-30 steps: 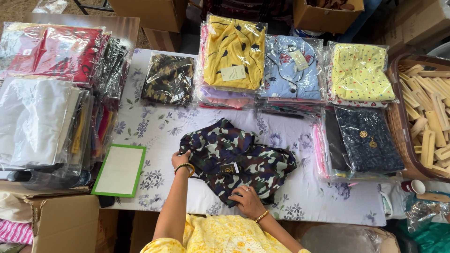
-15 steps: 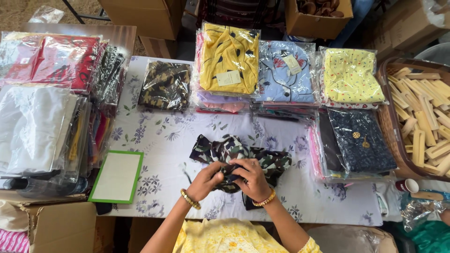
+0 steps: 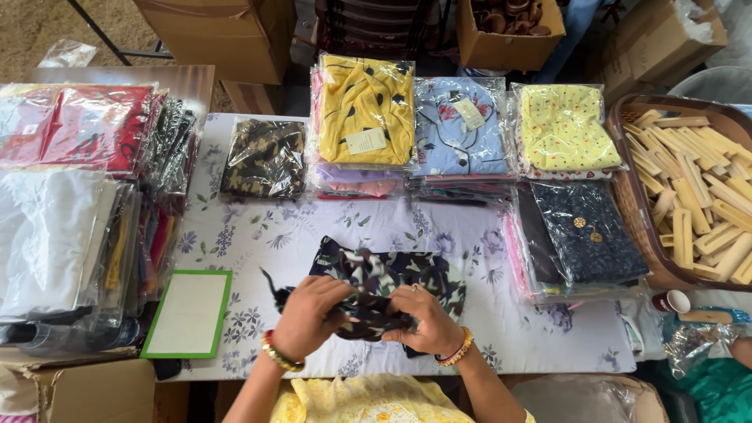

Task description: Folding various articles of clothing and placing them into clear plastic bags for packaging.

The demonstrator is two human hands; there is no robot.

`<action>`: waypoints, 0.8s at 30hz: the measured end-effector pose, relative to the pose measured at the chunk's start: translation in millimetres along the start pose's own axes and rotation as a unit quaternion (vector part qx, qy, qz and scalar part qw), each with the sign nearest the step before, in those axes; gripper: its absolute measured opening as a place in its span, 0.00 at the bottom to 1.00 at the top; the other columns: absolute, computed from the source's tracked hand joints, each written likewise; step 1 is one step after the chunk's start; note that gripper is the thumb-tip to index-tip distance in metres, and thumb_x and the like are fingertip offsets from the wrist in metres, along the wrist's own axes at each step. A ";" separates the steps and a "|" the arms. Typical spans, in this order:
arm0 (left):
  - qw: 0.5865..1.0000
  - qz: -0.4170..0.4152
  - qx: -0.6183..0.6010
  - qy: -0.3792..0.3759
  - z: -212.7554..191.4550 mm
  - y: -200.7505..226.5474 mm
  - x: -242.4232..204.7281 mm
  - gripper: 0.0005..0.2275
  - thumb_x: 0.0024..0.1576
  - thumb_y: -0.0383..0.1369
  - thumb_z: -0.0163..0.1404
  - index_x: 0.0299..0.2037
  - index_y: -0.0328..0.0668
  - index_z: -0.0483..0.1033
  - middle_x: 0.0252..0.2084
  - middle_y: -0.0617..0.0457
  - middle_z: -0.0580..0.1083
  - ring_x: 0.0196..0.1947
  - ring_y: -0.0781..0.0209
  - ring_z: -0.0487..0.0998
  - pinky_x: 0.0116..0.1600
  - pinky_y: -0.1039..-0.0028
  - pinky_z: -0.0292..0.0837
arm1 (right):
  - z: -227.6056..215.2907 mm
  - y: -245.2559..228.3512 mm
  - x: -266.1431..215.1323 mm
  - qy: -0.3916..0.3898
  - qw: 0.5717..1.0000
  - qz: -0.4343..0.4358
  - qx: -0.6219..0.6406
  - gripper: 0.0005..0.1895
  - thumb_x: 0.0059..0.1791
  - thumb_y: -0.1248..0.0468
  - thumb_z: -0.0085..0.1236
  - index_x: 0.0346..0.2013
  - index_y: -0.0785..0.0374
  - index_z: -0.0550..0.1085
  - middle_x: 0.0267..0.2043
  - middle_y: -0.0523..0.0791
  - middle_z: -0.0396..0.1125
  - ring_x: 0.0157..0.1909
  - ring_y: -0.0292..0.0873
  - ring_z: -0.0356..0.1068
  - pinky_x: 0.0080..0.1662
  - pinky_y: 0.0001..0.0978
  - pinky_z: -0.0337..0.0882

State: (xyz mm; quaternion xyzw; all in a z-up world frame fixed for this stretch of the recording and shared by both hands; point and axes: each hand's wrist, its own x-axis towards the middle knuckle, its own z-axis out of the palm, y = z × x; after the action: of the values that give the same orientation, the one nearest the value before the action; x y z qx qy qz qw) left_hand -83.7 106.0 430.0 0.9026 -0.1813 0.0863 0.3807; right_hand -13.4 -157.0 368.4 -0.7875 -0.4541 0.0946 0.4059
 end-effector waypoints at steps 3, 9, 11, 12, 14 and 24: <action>1.000 0.026 0.013 -0.002 -30.7 18.1 3.5 0.19 0.39 0.26 0.60 0.44 0.42 0.77 0.39 0.53 0.76 0.43 0.51 0.75 0.50 0.63 0.65 | 1.4 -2.1 0.1 0.010 0.998 -0.068 0.018 0.18 0.44 0.52 0.70 0.38 0.61 0.78 0.42 0.44 0.72 0.41 0.46 0.68 0.44 0.39 0.61; 0.996 0.053 0.075 -0.019 -59.2 43.1 10.3 0.20 0.37 0.24 0.58 0.43 0.47 0.78 0.36 0.56 0.76 0.42 0.54 0.76 0.53 0.62 0.65 | 39.0 -3.6 -15.6 0.139 0.952 -0.135 0.235 0.20 0.50 0.66 0.67 0.54 0.66 0.72 0.46 0.48 0.72 0.44 0.48 0.69 0.48 0.42 0.68; 0.994 0.071 0.079 0.002 -74.1 53.3 12.7 0.20 0.36 0.24 0.56 0.43 0.46 0.78 0.36 0.56 0.76 0.43 0.53 0.76 0.54 0.62 0.65 | 49.4 -1.5 -24.2 0.164 0.940 -0.101 0.282 0.26 0.48 0.65 0.70 0.57 0.65 0.66 0.46 0.49 0.69 0.43 0.47 0.68 0.46 0.41 0.69; 0.992 0.088 0.082 0.022 -81.7 58.7 13.2 0.21 0.35 0.23 0.55 0.42 0.46 0.78 0.36 0.55 0.75 0.43 0.53 0.76 0.55 0.61 0.65 | 55.5 -1.2 -29.1 0.189 0.924 -0.066 0.327 0.34 0.46 0.65 0.73 0.59 0.63 0.61 0.46 0.49 0.66 0.42 0.46 0.68 0.44 0.40 0.70; 0.990 0.098 0.095 0.038 -93.2 67.8 15.9 0.21 0.35 0.22 0.53 0.42 0.46 0.79 0.35 0.57 0.76 0.42 0.55 0.77 0.56 0.61 0.66 | 44.5 -5.9 -21.9 0.146 0.946 -0.083 0.278 0.31 0.45 0.65 0.72 0.58 0.65 0.66 0.45 0.49 0.68 0.42 0.47 0.68 0.45 0.40 0.69; 0.928 0.100 0.099 0.345 -142.5 83.4 6.6 0.03 0.58 0.26 0.54 0.40 0.39 0.77 0.37 0.50 0.78 0.39 0.57 0.81 0.58 0.62 0.69 | 116.9 96.1 -42.7 -0.122 0.980 0.017 0.159 0.19 0.43 0.58 0.75 0.44 0.59 0.78 0.39 0.46 0.71 0.43 0.47 0.71 0.46 0.38 0.69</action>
State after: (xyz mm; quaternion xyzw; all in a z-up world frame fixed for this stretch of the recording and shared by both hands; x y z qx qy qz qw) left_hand -112.9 152.9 585.7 0.8275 -0.1187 0.4474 0.3178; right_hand -36.9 -151.0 213.1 -0.7033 -0.4659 0.2673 0.4656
